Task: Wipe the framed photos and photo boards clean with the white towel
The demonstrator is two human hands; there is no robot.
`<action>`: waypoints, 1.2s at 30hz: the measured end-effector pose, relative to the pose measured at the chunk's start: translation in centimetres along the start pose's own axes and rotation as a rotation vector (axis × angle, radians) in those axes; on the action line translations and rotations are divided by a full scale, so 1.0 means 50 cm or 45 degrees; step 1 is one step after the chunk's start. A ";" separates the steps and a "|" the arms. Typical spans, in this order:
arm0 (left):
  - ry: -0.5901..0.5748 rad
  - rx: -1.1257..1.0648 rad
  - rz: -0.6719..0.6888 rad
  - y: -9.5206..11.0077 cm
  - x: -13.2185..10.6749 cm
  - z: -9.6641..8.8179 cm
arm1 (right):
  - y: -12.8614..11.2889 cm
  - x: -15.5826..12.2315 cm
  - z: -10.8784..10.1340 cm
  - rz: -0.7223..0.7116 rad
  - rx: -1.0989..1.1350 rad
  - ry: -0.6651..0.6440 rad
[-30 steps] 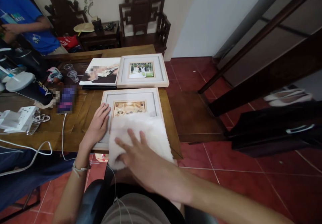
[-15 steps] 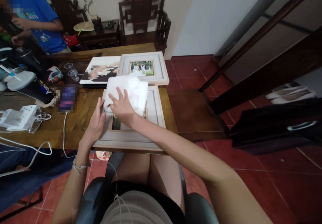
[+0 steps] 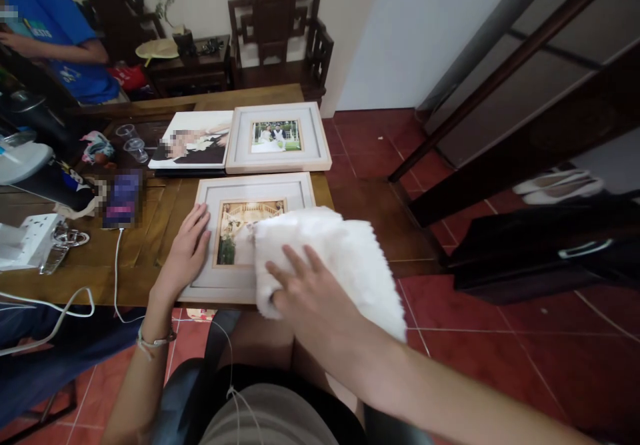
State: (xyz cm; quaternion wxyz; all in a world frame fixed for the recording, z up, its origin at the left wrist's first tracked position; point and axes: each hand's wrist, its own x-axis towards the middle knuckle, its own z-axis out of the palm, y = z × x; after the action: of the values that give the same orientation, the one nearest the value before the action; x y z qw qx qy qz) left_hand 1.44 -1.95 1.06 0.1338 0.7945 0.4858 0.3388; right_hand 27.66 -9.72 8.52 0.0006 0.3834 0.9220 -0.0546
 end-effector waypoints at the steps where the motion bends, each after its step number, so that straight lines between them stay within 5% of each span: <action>1: 0.010 0.004 0.013 -0.002 0.000 0.002 | 0.008 -0.008 0.000 0.025 -0.019 0.010; 12: 0.009 -0.018 -0.003 -0.002 0.000 -0.004 | -0.083 0.110 0.019 -0.101 0.107 0.055; 15: -0.004 -0.017 0.032 -0.004 0.001 -0.007 | -0.053 0.060 0.029 -0.057 0.097 0.138; 19: -0.070 0.006 0.053 -0.007 0.001 -0.009 | 0.006 -0.042 0.023 0.278 -0.054 0.190; 23: -0.106 0.022 0.081 -0.012 0.001 -0.009 | 0.068 -0.061 0.000 0.406 -0.079 0.114; 28: -0.107 0.025 0.109 -0.023 0.003 -0.003 | 0.155 0.049 -0.012 0.556 -0.136 0.160; 31: -0.110 0.022 0.105 -0.031 0.007 0.000 | 0.165 0.153 -0.018 0.624 -0.195 0.294; 36: -0.074 0.024 0.108 -0.041 0.007 0.004 | 0.090 0.311 -0.014 0.159 -0.227 0.373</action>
State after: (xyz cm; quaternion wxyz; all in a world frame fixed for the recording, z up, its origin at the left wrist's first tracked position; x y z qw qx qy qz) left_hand 0.29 -0.62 -0.04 0.1257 0.8251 0.4509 0.3164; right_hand 19.89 4.49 8.09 -0.0964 0.4420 0.8878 0.0841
